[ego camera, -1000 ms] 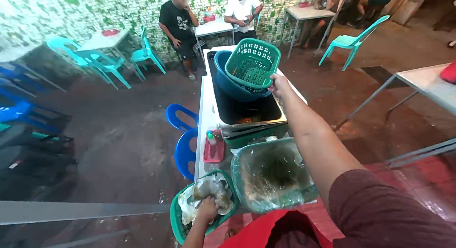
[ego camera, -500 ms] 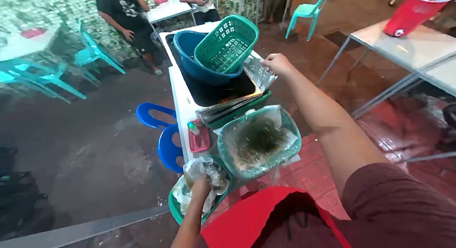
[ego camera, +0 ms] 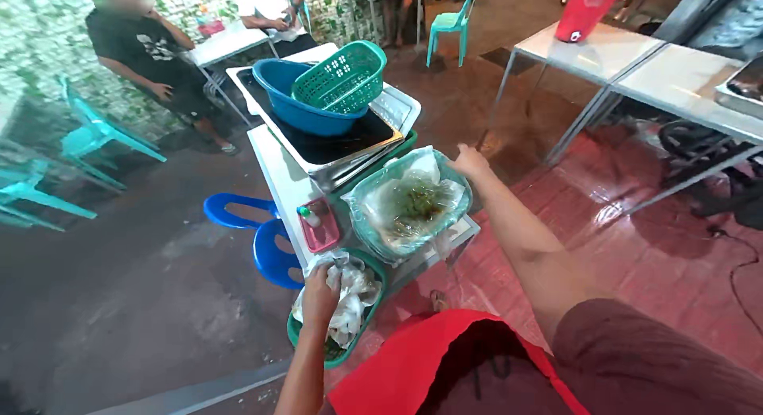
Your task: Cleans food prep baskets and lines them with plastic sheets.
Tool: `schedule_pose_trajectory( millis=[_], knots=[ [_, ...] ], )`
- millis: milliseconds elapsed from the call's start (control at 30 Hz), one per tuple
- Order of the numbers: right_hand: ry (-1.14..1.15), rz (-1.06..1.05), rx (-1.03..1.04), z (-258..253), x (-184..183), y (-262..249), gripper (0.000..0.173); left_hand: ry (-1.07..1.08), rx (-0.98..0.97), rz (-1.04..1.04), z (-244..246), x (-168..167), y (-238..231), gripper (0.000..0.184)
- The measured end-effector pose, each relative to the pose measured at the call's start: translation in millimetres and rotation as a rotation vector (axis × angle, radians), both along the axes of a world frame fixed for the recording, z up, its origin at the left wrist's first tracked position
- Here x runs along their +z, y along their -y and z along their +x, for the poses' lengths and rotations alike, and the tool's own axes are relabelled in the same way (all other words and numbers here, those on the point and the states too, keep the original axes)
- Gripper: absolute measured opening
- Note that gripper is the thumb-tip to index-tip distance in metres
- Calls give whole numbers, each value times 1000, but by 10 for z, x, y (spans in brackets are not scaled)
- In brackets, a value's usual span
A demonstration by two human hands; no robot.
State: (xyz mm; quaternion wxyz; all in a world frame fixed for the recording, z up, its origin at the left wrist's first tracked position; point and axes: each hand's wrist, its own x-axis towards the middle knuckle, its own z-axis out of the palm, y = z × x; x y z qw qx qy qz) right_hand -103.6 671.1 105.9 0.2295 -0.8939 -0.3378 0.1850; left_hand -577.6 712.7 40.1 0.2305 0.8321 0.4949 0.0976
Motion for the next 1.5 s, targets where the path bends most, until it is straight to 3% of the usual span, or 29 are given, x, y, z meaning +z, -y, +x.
schedule_pose_trajectory(
  millis=[67,167,267,333,433,533,633,733,867,1000,1167,1233,1333,1433,1500],
  knots=[
    [-114,-40,-87,8,-116,359,73,107,-71,108,-16,148,68,39],
    [-429,12,-82,-286,-570,1003,59,190,-172,174,-56,240,280,37],
    [-818,234,14,-809,-847,1363,46,293,-302,172,91,216,464,33],
    [-943,412,-28,-1074,-903,1355,40,334,-403,140,246,154,569,32],
    [-977,451,-125,-1233,-832,1237,32,310,-507,66,554,131,724,34],
    [-955,376,-64,-1219,-635,1172,31,244,-544,25,883,227,840,38],
    [-922,456,63,-1187,-275,1156,24,383,-550,172,1197,340,854,47],
    [-896,549,186,-1181,276,1137,21,503,-409,359,1463,650,877,63],
    [-990,705,325,-1080,699,1014,14,520,-234,598,1769,955,791,65],
    [-1193,839,438,-921,719,875,15,571,-97,605,1953,1043,621,55],
    [-1438,862,552,-742,516,805,26,533,-33,619,2104,1191,526,48],
    [-1489,868,569,-717,441,803,29,552,-34,718,2132,1177,509,44],
    [-1525,891,539,-672,411,788,31,568,-189,918,2144,1149,553,26],
    [-1499,898,551,-649,399,772,30,381,-374,748,2189,1204,548,26],
    [-1321,879,604,-668,448,823,29,276,-434,657,2232,1259,476,32]
  ],
)
